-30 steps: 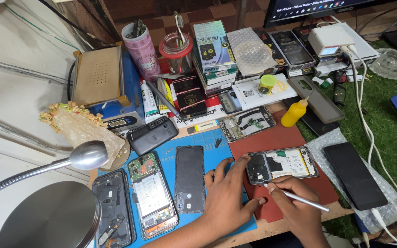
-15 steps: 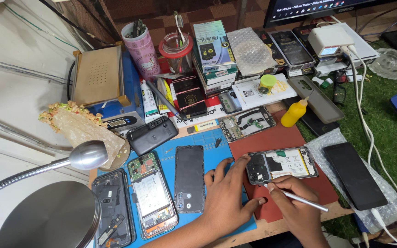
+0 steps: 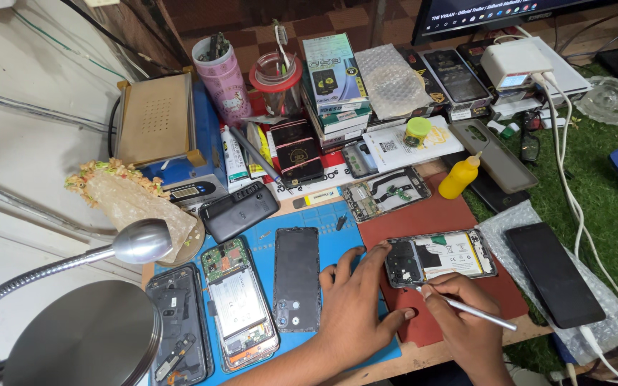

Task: The person uses a metal spudger to pry and separate components inside a disassembled smartphone. They then apply a small amount of yellow liquid adhesive to the battery area and continue prying with the spudger.

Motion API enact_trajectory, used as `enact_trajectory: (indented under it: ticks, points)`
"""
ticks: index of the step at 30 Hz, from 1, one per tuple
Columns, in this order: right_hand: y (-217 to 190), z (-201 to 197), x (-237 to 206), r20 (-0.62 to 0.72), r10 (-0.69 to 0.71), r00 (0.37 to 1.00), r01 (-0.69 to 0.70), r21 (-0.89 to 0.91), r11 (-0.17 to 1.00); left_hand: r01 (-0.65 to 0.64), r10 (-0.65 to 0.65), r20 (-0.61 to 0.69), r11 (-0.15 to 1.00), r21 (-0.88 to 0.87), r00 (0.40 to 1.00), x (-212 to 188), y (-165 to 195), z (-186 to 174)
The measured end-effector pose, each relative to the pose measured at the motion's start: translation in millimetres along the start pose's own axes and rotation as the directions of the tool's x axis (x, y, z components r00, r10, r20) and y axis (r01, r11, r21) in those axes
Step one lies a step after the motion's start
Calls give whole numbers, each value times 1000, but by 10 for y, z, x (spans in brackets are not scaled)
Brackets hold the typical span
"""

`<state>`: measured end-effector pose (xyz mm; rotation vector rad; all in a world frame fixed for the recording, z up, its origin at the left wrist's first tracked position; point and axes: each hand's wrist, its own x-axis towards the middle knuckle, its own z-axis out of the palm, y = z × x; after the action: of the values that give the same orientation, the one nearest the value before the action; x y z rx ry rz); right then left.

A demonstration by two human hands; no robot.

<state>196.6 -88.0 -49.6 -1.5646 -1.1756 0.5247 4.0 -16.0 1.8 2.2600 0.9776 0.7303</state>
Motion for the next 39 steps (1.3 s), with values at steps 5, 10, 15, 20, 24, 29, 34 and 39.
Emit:
enact_trajectory:
  ticks: [5, 10, 15, 20, 24, 29, 34, 39]
  points:
    - [-6, -1, 4, 37, 20, 999, -20, 21, 1000, -9, 9, 0, 1000, -1, 1000, -1, 0, -4]
    - [-22, 1, 18, 25, 52, 998, -52, 0, 999, -5, 5, 6, 1000, 0, 1000, 7, 1, -10]
    - [-51, -15, 2, 12, -29, 1000, 29, 18, 999, -13, 13, 3, 1000, 7, 1000, 4, 2, -8]
    - [-40, 5, 3, 41, -17, 999, 17, 12, 1000, -13, 13, -5, 1000, 8, 1000, -7, -6, -2]
    - [-18, 12, -7, -2, 4, 1000, -4, 5, 1000, -9, 9, -3, 1000, 2, 1000, 1, -5, 1]
    - [3, -8, 2, 39, 23, 999, -24, 9, 1000, -11, 11, -2, 1000, 3, 1000, -6, -4, 2]
    - [2, -1, 5, 9, 13, 1000, -13, -1, 1000, -15, 15, -7, 1000, -1, 1000, 3, -4, -4]
    - [-12, -25, 11, 24, 61, 998, -61, 2, 998, -6, 6, 4, 1000, -5, 1000, 2, -5, -3]
